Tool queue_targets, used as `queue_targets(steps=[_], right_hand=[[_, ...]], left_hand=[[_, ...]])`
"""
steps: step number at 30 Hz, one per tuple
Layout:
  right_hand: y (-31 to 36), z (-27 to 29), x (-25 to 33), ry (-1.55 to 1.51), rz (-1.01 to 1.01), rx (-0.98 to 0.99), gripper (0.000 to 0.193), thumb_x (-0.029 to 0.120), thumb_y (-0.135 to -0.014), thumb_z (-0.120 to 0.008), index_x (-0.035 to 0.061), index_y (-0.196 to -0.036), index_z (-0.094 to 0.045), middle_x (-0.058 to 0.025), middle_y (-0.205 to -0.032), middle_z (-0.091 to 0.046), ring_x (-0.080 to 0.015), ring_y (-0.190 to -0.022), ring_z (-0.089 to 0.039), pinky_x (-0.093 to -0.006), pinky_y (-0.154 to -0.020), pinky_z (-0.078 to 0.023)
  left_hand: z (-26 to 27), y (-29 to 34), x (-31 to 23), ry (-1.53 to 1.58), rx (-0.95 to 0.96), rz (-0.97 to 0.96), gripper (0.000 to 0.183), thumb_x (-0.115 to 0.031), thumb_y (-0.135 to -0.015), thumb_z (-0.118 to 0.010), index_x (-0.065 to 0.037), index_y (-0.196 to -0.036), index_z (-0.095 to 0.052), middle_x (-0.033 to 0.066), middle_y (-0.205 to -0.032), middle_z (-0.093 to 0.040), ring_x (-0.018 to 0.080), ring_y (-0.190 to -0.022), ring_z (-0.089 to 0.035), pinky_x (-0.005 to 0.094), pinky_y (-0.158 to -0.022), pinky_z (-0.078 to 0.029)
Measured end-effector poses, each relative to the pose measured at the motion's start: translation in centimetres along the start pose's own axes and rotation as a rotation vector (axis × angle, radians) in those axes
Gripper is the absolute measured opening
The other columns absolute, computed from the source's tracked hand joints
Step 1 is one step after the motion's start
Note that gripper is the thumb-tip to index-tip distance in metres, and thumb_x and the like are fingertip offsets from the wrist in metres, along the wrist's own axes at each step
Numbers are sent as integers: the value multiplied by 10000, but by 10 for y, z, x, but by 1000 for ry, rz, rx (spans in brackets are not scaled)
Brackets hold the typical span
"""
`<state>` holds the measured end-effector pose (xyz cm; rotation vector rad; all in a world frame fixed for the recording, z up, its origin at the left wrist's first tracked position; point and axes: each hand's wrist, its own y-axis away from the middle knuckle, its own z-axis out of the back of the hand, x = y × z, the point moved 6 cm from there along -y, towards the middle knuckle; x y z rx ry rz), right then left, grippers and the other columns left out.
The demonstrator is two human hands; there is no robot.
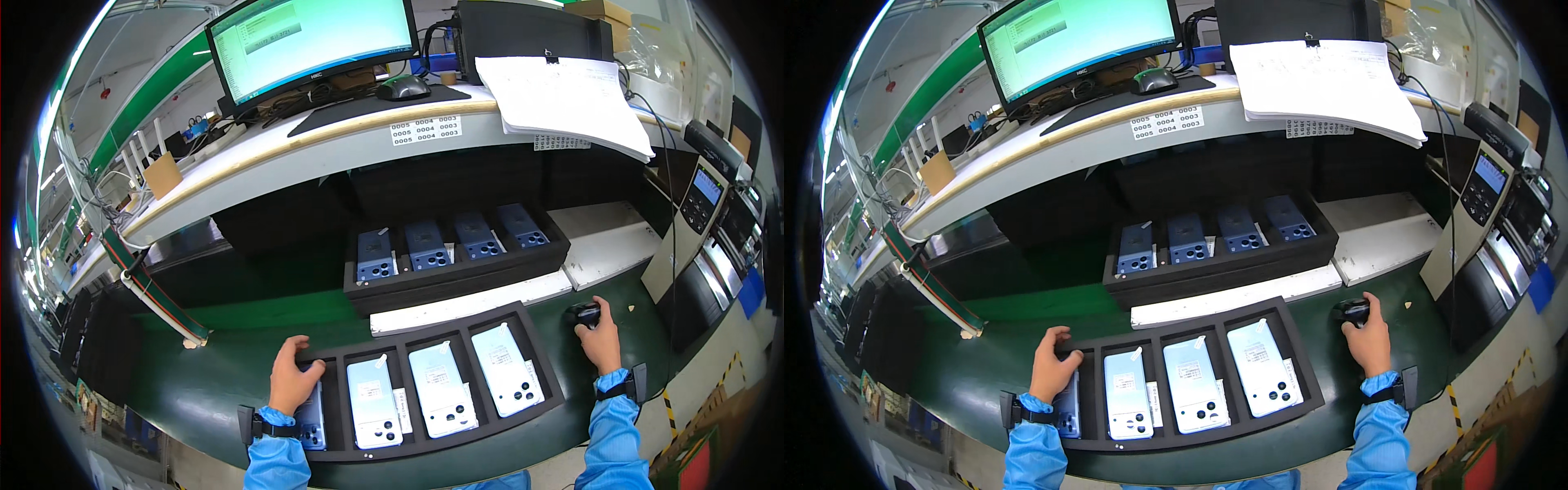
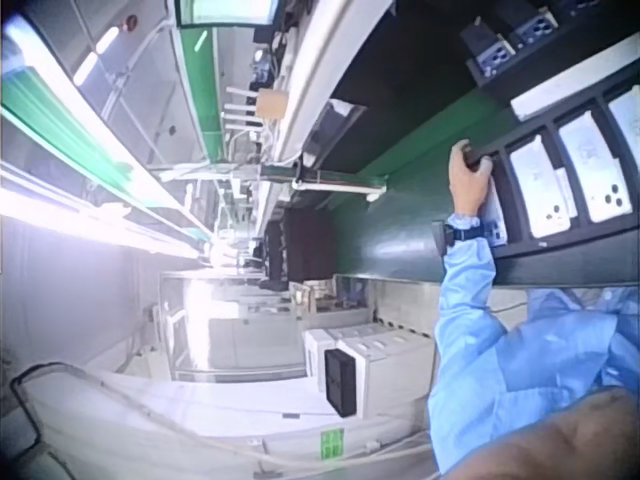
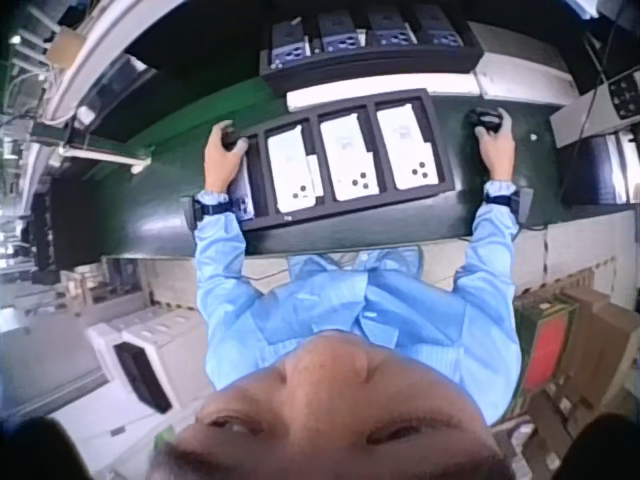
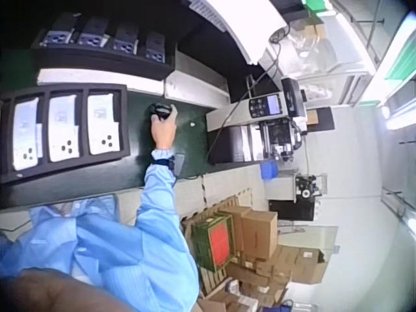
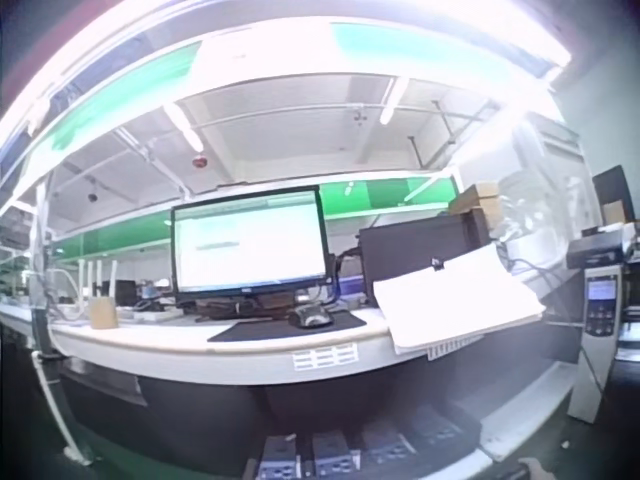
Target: The worker scans barcodes on multiple smartphones using a handheld scanner and organizes them into trays on an assembly line.
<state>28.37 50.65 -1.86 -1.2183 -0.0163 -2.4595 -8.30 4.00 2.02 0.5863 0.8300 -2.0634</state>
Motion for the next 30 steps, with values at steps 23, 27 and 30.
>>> queue_targets(steps=[23,27,30], right_hand=[[-4,-3,0,58,31,-21,685,231,-766,-709,142,-1403,-474,-285,-1036,-701,-482,-977,-670,-503,-885,-537],[0,2,-12,55,1,-23,700,244,-771,-697,153,-1418,-446,-280,-1036,-703,-484,-976,-668,-509,-894,-533],[4,3,-8,65,-27,2,701,257,-779,-686,139,-1423,-437,-280,-1051,-702,-483,-984,-667,-505,-904,-532]], left_hand=[[15,-7,50,408,46,1,80,-50,-881,-624,-20,-905,-553,83,-1037,-607,146,-943,-529,282,-866,-428],[11,-4,10,341,61,19,91,-64,-954,-607,10,-902,-610,132,-1130,-709,201,-987,-622,311,-881,-491],[14,-2,12,354,74,-5,64,-31,-947,-607,4,-893,-598,140,-1148,-701,217,-1031,-622,317,-909,-485]])
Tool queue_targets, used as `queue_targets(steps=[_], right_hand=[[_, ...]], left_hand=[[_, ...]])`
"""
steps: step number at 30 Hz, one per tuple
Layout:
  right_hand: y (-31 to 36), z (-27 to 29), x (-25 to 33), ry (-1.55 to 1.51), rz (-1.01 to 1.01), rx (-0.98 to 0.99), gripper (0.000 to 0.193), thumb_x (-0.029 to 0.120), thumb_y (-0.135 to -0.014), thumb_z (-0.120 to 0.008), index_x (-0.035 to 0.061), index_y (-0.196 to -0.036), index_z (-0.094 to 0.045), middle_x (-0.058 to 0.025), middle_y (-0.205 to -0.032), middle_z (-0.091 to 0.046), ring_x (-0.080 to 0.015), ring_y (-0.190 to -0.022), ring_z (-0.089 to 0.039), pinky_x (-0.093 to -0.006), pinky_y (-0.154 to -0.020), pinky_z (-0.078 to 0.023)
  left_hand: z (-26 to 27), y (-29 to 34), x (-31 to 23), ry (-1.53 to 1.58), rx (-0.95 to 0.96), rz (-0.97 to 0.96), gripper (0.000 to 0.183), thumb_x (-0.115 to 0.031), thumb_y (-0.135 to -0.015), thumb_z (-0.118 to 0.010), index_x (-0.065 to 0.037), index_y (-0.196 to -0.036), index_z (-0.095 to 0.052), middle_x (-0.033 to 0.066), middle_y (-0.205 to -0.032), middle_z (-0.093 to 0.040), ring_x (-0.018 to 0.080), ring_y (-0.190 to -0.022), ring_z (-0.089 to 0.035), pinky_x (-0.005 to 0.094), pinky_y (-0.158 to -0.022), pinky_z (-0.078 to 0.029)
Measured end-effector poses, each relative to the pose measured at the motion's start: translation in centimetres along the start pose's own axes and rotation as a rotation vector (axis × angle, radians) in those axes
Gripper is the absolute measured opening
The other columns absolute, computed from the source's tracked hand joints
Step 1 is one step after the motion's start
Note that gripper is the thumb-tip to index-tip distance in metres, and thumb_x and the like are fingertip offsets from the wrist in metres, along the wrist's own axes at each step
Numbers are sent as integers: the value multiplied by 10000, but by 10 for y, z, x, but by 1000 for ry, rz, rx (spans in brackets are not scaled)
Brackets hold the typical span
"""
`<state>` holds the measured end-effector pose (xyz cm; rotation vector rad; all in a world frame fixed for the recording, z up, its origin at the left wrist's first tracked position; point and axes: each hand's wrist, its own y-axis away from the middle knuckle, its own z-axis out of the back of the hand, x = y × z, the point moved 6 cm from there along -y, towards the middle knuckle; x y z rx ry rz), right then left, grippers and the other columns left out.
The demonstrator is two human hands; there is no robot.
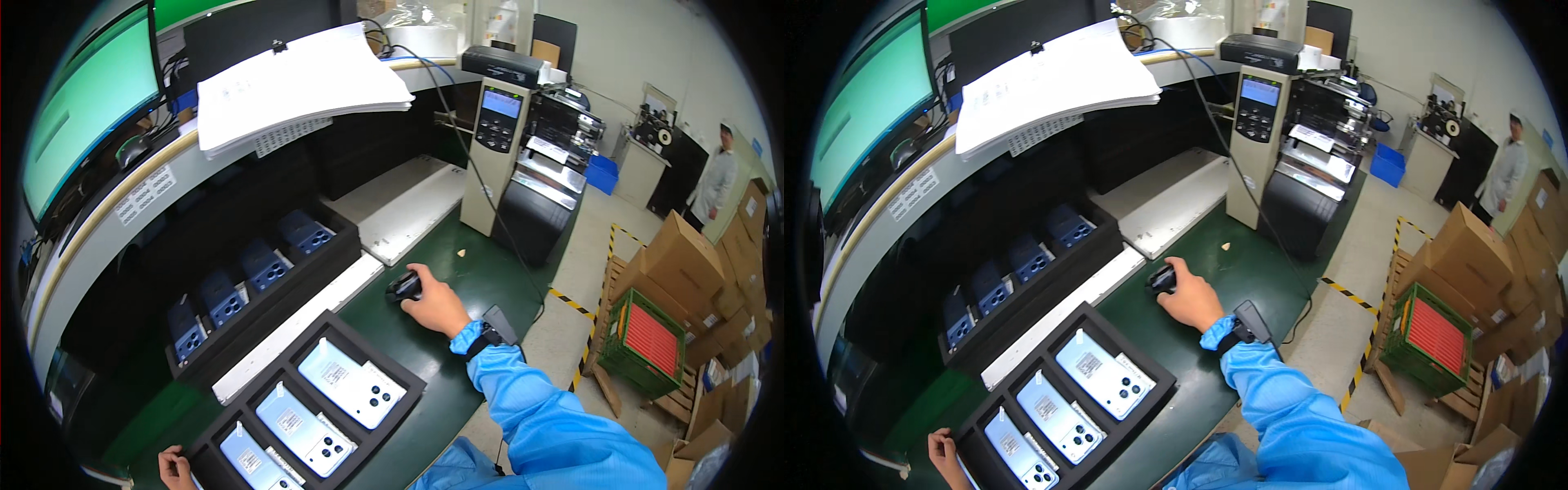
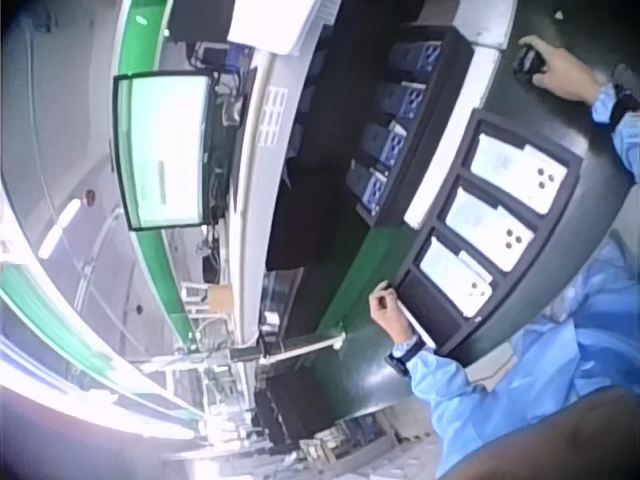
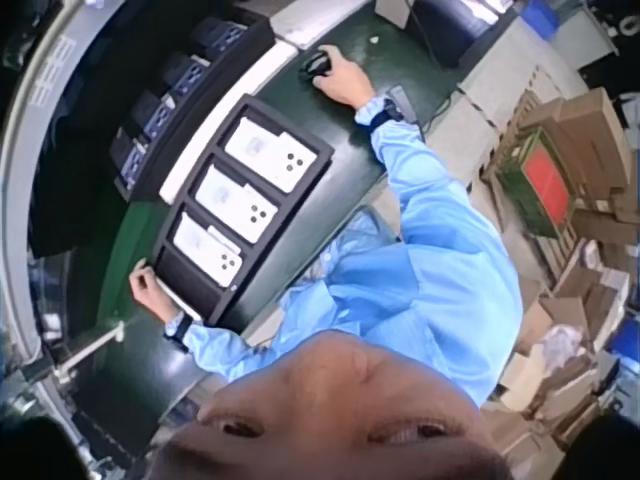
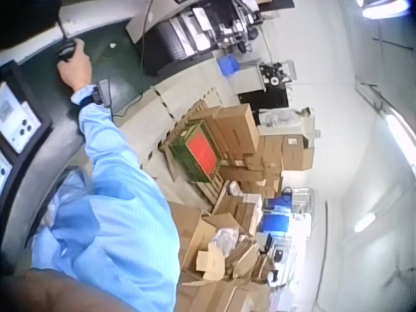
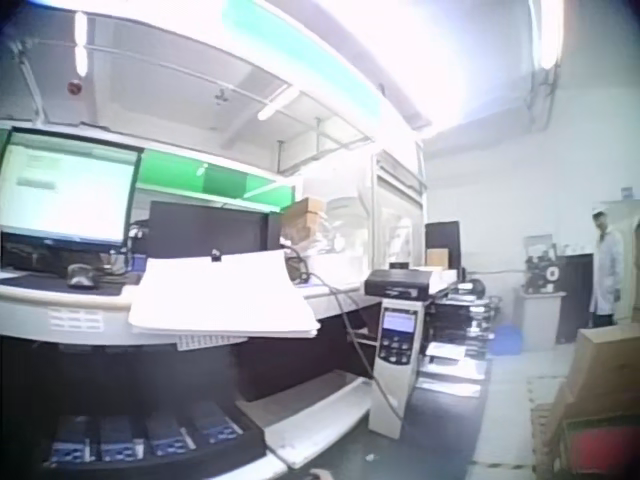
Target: The worker scans barcodes on multiple smartphones using a handheld scanner and organizes them into trays on an assembly line.
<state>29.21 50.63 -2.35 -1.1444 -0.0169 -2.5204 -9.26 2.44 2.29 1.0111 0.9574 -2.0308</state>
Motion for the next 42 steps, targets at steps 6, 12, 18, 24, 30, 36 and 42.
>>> queue_targets(steps=[6,12,18,24,30,36,42], right_hand=[[5,4,15,19,-21,-3,767,328,-792,-752,127,-1457,-426,-245,-1243,-578,-428,-1124,-618,-457,-966,-505],[0,42,6,-249,251,-449,697,244,-817,-770,42,-1403,-451,-206,-1269,-489,-301,-1045,-577,-377,-892,-521],[-86,154,-57,-1216,-75,-694,455,272,-956,-651,99,-1347,-497,-40,-1009,-582,-141,-803,-586,-294,-645,-485],[-129,217,-63,-1198,-132,-683,337,416,-964,-674,109,-1098,-641,11,-841,-619,-95,-633,-531,-255,-515,-394],[-126,266,-89,-6,-225,-1004,254,213,-848,-689,-28,-923,-715,-123,-763,-705,-234,-606,-648,-400,-594,-497],[-17,129,-63,-887,-316,-593,268,252,-898,-726,66,-729,-632,-18,-585,-568,-116,-453,-515,-286,-391,-363],[55,-1,109,-657,141,179,367,361,-937,-721,9,-833,-727,-28,-636,-648,-89,-566,-596,-287,-524,-492]], left_hand=[[2,1,-1,56,0,15,70,-13,-950,-593,1,-881,-584,144,-1132,-699,215,-1028,-618,319,-930,-477],[0,1,0,97,15,22,76,-23,-956,-593,1,-887,-573,142,-1127,-697,211,-1023,-614,312,-923,-474],[3,5,-1,107,2,25,85,-22,-958,-595,-4,-882,-561,144,-1120,-696,209,-1014,-611,312,-942,-465],[2,2,4,131,8,19,127,-19,-960,-597,-13,-850,-534,146,-1105,-695,212,-1002,-618,321,-952,-469],[1,3,6,151,25,20,66,-16,-961,-592,-11,-903,-559,135,-1092,-688,205,-1009,-616,315,-958,-466],[-7,2,3,184,49,51,101,-8,-960,-583,5,-1053,-620,108,-1067,-669,201,-1002,-608,314,-953,-464],[5,12,-6,104,43,67,139,0,-955,-581,17,-1080,-640,105,-1073,-663,202,-1004,-600,314,-945,-466]])
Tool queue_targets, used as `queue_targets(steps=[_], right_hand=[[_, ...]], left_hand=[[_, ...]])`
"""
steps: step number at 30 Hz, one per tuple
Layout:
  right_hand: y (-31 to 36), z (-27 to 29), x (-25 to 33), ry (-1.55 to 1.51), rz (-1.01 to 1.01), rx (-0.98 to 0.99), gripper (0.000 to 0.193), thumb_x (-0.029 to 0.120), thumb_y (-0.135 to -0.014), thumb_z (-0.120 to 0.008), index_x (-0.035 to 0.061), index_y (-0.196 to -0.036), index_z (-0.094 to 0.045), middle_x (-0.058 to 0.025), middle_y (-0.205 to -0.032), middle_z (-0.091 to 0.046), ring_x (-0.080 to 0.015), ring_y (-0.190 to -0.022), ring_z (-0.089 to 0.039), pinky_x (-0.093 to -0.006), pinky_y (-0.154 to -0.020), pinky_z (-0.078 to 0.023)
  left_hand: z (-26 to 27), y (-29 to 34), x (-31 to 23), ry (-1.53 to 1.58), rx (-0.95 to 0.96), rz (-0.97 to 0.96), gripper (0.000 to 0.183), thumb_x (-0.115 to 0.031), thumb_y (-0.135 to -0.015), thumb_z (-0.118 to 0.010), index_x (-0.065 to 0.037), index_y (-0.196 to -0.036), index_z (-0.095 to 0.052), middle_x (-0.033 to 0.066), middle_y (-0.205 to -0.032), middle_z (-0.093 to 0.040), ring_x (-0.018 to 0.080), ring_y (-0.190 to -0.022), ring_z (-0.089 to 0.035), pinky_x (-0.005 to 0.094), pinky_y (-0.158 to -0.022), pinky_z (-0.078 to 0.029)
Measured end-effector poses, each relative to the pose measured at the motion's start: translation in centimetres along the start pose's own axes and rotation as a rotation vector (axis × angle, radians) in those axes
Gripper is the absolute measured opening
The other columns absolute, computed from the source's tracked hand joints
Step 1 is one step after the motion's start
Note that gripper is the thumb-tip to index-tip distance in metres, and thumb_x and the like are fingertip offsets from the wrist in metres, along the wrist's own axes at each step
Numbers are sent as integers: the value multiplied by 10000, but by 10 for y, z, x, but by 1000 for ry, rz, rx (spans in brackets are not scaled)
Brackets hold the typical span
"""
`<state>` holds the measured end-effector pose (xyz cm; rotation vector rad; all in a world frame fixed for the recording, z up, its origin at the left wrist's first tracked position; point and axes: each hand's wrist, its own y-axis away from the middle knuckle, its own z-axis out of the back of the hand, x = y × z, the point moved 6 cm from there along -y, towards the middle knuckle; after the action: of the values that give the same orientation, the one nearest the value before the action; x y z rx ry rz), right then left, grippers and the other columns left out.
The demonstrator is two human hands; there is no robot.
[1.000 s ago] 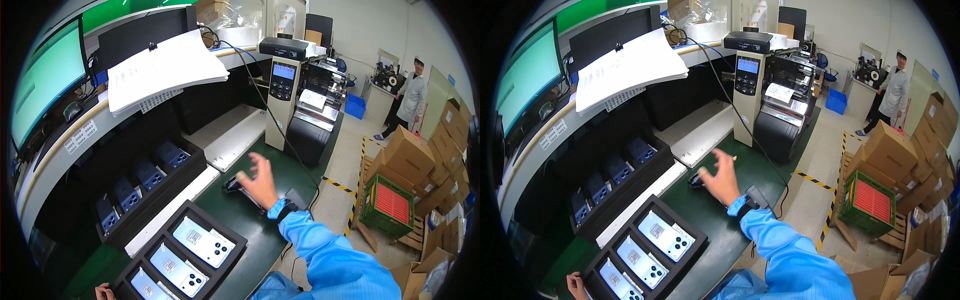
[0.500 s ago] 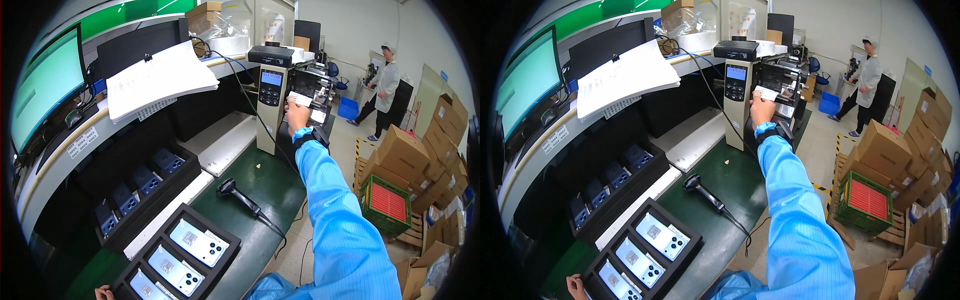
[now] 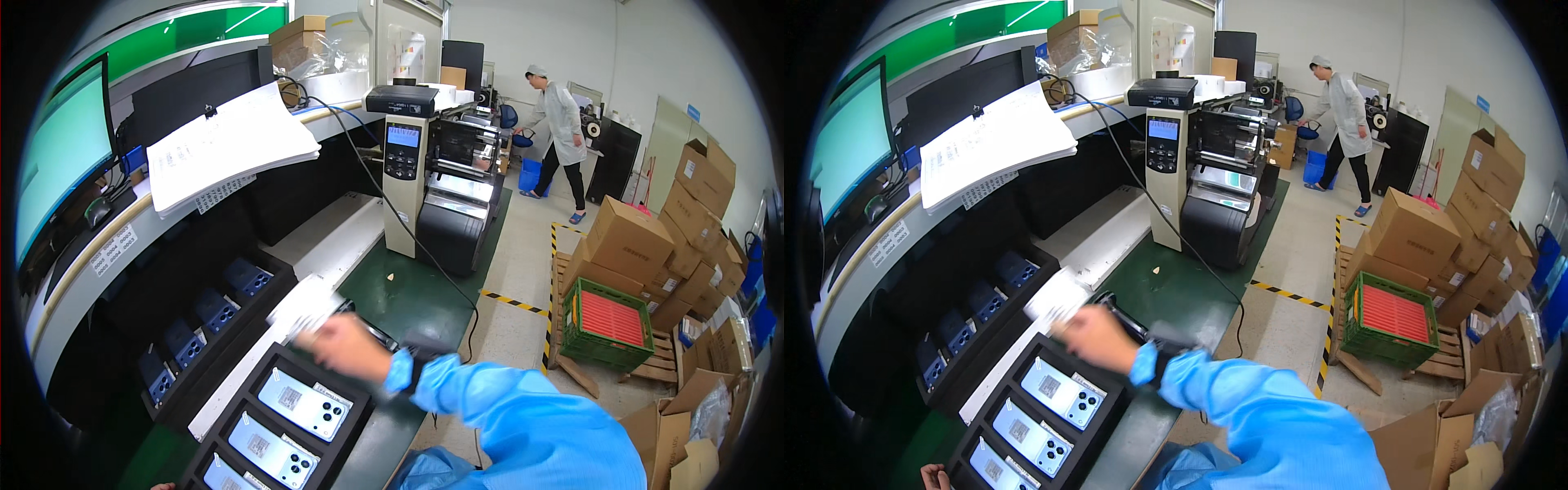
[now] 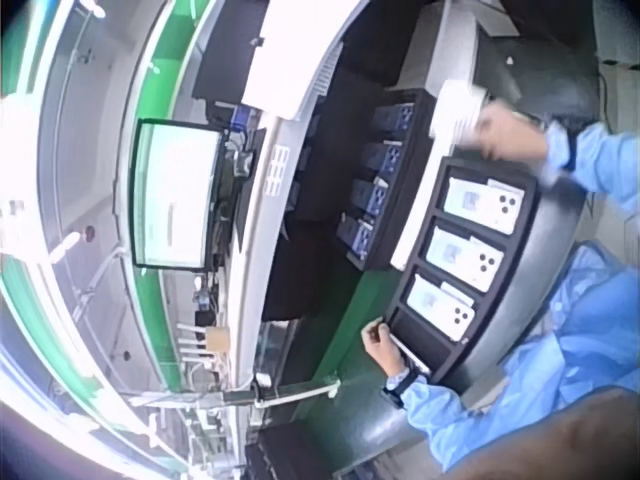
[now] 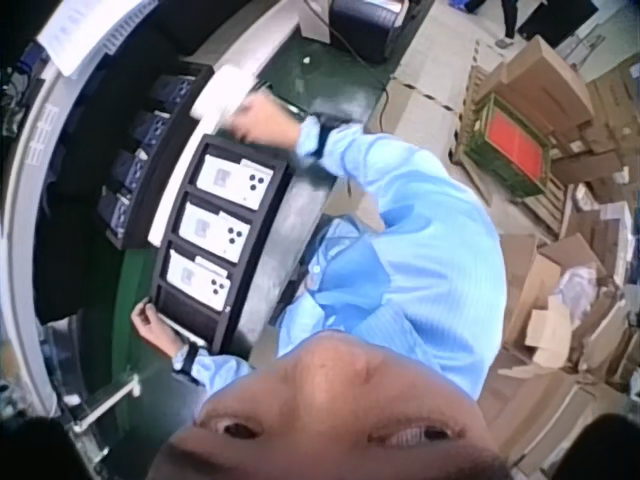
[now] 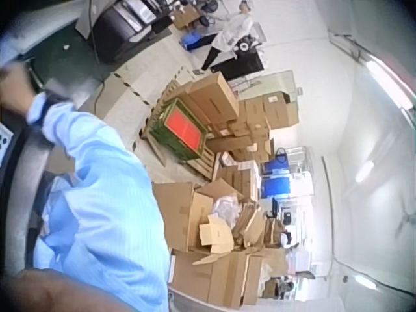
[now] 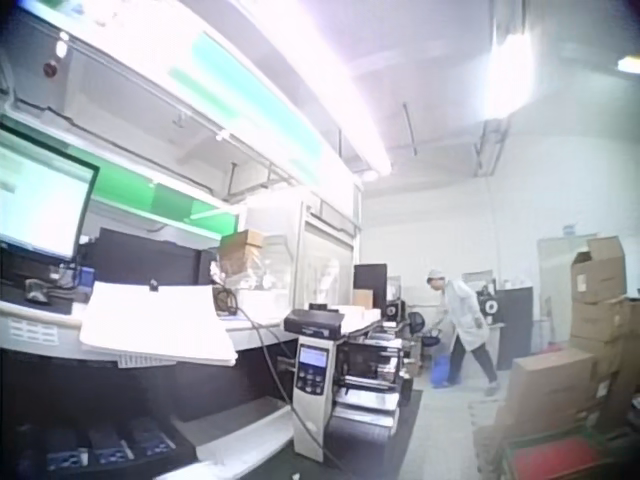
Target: The worker scans barcodes on multiple smartphones using a handheld scanner and organizes them into trays on an assembly line.
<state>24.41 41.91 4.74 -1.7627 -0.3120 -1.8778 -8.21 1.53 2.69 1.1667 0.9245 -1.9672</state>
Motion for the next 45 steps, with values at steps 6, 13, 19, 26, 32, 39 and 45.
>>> queue_targets(steps=[6,13,19,26,32,39,45], right_hand=[[74,-234,6,114,172,1084,176,144,-824,-655,-14,-780,-719,-99,-636,-689,-163,-517,-652,-307,-484,-517],[155,-365,4,224,220,1410,270,236,-820,-655,27,-680,-754,-70,-655,-719,-196,-576,-672,-352,-537,-521],[155,-342,-13,54,-6,1306,376,351,-873,-750,-16,-798,-734,-96,-706,-720,-178,-559,-626,-326,-547,-507],[97,-191,-6,11,163,826,613,148,-923,-658,45,-1481,-425,-67,-722,-604,-110,-574,-524,-327,-525,-451],[89,-22,2,579,265,122,535,43,-880,-637,-9,-1400,-519,-148,-1252,-576,-260,-1159,-571,-368,-1043,-443],[110,0,-37,466,-98,76,655,136,-908,-683,-75,-1463,-405,-260,-1373,-561,-280,-1254,-573,-369,-1075,-429],[84,-3,3,61,-216,97,431,91,-871,-694,25,-1251,-501,-88,-952,-635,-118,-870,-597,-306,-771,-499]], left_hand=[[-13,-16,17,77,15,-25,142,-6,-957,-582,14,-1086,-638,105,-1078,-664,202,-1009,-599,317,-941,-465],[0,-12,22,111,-9,-52,150,-29,-973,-578,14,-1109,-624,115,-1095,-668,202,-1019,-602,318,-946,-463],[-16,-3,8,-6,21,-5,183,-71,-986,-590,3,-1147,-631,113,-1110,-669,214,-1036,-608,322,-958,-464],[-7,8,3,-803,-21,-309,548,-342,-804,-766,-17,-1223,-629,221,-1323,-590,413,-1223,-543,497,-1028,-450],[-10,5,-3,-572,7,-53,642,-309,-843,-730,-60,-1387,-498,226,-1514,-388,419,-1394,-403,448,-1137,-375],[2,107,25,288,-13,167,825,-271,-913,-621,-59,-1589,-200,193,-1600,-270,296,-1486,-272,398,-1225,-209],[7,153,14,544,-214,225,780,-214,-925,-602,-47,-1573,-201,213,-1374,-536,266,-1206,-599,373,-1056,-469]])
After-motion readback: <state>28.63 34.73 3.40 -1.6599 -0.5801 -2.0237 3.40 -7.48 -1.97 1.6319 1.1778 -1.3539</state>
